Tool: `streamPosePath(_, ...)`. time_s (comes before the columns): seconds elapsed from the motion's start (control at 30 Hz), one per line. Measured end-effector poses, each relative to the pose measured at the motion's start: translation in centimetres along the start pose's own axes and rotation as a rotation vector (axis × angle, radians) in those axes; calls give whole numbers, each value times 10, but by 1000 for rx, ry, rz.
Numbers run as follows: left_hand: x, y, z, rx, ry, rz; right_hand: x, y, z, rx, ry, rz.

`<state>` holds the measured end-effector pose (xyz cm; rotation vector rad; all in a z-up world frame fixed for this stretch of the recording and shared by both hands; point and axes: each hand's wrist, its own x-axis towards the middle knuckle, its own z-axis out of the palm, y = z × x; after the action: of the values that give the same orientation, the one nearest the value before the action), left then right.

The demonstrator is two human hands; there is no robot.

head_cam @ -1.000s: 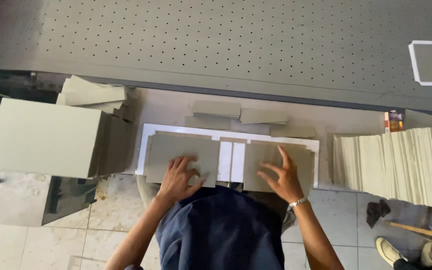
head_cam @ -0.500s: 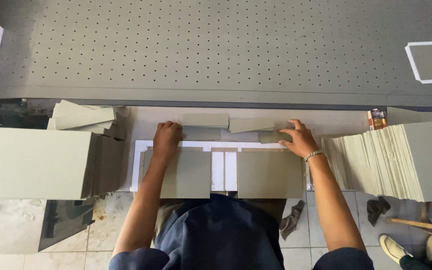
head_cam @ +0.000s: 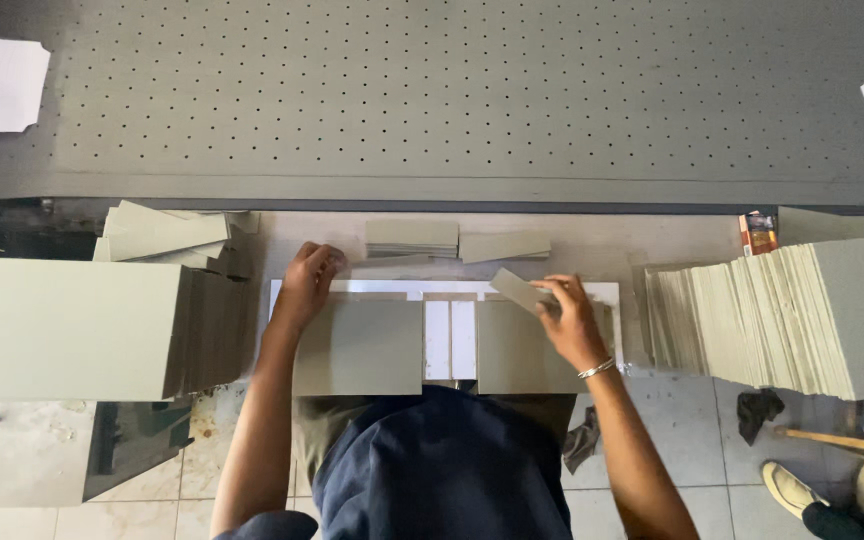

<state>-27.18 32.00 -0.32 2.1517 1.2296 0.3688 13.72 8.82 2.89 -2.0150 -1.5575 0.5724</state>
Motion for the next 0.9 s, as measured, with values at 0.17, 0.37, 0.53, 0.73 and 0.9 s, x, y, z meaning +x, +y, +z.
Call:
streamPosePath(0.17,-67,38,18,-221,124,-14,-43,-13,91,88,97,47)
streamPosePath(0.37,-139,82,82,-496,2,-163,-74,-90,92,6,-152,239)
streamPosePath(0.53,-158,109,98,-380,-59,-180,-88,-78,113,62,12,239)
streamPosePath(0.73,-159,99,131,-308,-67,-187,-97,-72,128,196,162,269)
streamPosePath(0.9,-158,113,135,-289,-106,-153,-102,-61,144,304,236,305)
